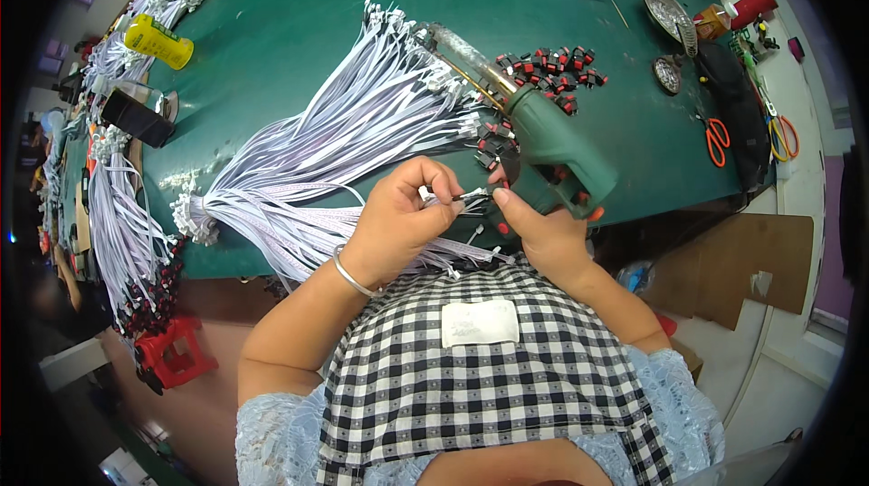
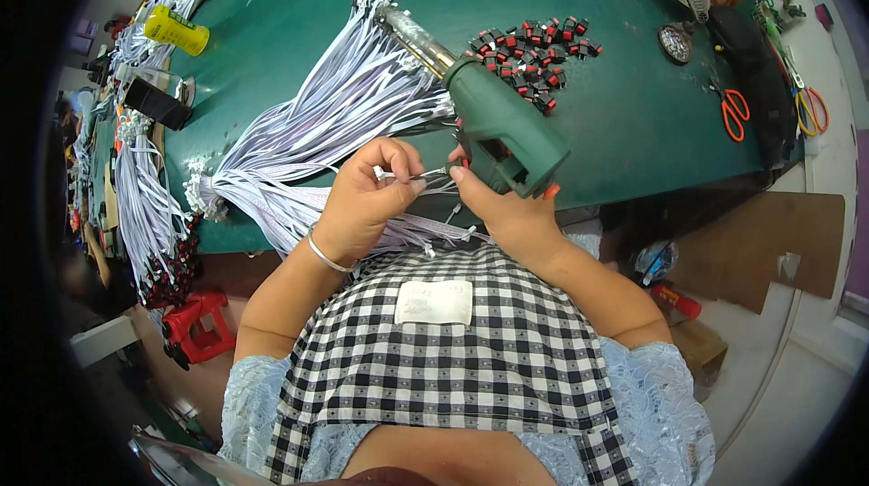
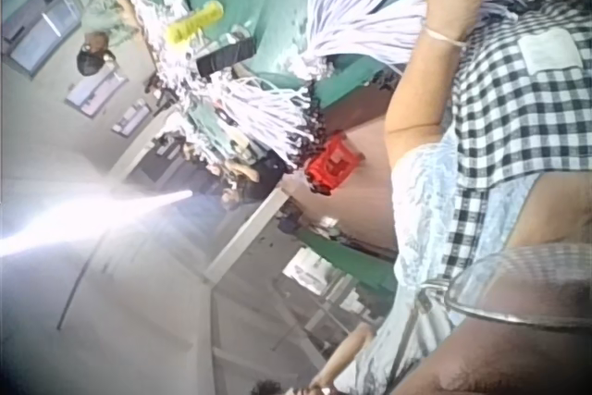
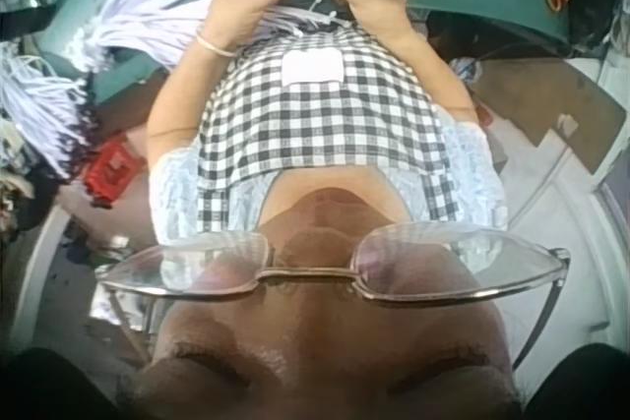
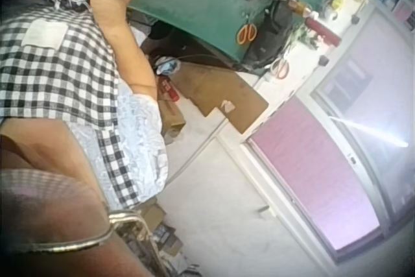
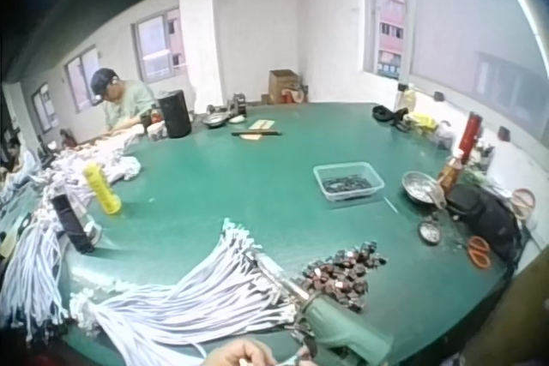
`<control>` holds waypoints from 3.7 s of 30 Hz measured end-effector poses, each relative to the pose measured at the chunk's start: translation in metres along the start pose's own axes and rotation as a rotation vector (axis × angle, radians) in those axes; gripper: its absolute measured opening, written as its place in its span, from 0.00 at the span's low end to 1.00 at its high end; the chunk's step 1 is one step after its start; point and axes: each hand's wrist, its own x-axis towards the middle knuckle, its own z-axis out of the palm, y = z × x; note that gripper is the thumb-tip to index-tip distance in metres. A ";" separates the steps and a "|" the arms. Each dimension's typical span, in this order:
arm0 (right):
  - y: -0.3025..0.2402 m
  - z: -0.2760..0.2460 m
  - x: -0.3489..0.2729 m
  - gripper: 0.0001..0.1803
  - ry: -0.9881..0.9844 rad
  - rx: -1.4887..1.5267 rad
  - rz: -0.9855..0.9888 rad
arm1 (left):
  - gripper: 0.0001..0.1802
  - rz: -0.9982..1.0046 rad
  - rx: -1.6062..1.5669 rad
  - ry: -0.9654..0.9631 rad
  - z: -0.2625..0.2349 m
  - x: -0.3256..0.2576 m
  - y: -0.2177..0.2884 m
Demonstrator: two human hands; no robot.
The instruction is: Using a hot glue gun to attach small red and black electronic components to white bundles of wires
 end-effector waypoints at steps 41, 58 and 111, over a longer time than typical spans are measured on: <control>0.008 -0.153 0.018 0.18 0.760 0.705 -0.302 | 0.06 0.242 0.704 0.120 0.013 0.001 -0.009; -0.012 -0.244 -0.009 0.21 0.508 0.324 0.123 | 0.13 0.424 1.152 0.184 -0.003 0.001 -0.006; -0.084 -0.226 0.025 0.21 0.227 -0.998 -1.276 | 0.15 0.687 1.020 0.090 0.041 0.021 0.017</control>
